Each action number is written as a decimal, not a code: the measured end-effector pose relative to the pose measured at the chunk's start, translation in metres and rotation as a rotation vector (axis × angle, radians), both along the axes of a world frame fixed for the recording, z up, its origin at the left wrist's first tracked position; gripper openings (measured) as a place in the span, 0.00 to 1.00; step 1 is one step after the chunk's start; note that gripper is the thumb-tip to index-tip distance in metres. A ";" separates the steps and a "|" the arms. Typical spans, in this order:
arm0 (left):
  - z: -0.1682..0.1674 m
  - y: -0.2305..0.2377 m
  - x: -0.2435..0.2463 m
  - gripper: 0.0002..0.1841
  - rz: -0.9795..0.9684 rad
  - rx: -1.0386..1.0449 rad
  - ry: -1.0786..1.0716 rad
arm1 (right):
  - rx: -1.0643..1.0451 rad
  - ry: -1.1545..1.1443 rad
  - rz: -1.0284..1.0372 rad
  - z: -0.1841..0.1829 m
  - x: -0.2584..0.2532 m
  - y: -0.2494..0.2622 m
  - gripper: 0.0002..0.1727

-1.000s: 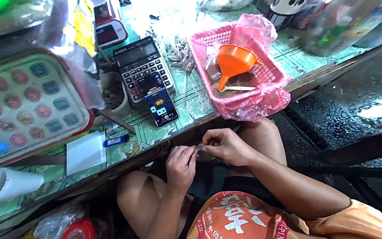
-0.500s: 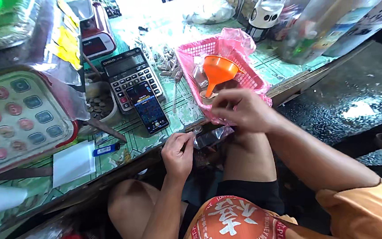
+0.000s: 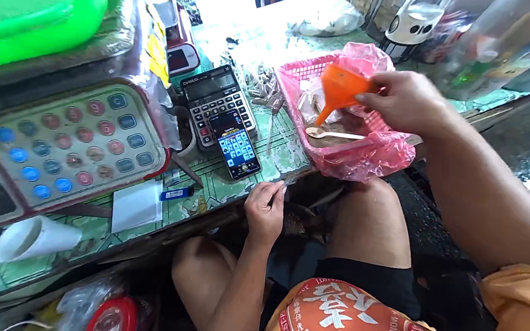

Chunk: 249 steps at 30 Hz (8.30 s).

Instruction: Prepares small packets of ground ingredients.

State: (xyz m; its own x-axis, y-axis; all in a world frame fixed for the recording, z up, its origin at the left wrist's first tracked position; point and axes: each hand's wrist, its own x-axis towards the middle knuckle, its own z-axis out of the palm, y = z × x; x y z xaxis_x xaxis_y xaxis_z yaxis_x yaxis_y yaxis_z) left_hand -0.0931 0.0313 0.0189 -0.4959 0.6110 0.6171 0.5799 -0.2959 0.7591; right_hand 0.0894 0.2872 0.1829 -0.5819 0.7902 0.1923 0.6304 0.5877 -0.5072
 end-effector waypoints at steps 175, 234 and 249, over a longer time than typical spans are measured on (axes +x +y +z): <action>-0.043 -0.051 0.023 0.32 -0.195 -0.494 -0.277 | 0.091 -0.762 0.198 -0.004 -0.027 0.048 0.08; -0.045 -0.041 0.029 0.24 -0.225 -0.440 -0.289 | -0.376 -0.533 0.415 -0.018 -0.014 0.024 0.12; -0.042 -0.043 0.031 0.22 -0.116 -0.336 -0.288 | -0.557 -0.315 0.478 -0.007 -0.006 0.029 0.16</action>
State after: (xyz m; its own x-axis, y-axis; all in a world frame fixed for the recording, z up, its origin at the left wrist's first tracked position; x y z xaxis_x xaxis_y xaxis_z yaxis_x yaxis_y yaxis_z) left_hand -0.0620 -0.0119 -0.0234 -0.5350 0.8151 0.2224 0.3089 -0.0562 0.9494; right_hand 0.0833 0.3159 0.1758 -0.8434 0.3728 -0.3870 0.5365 0.5435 -0.6456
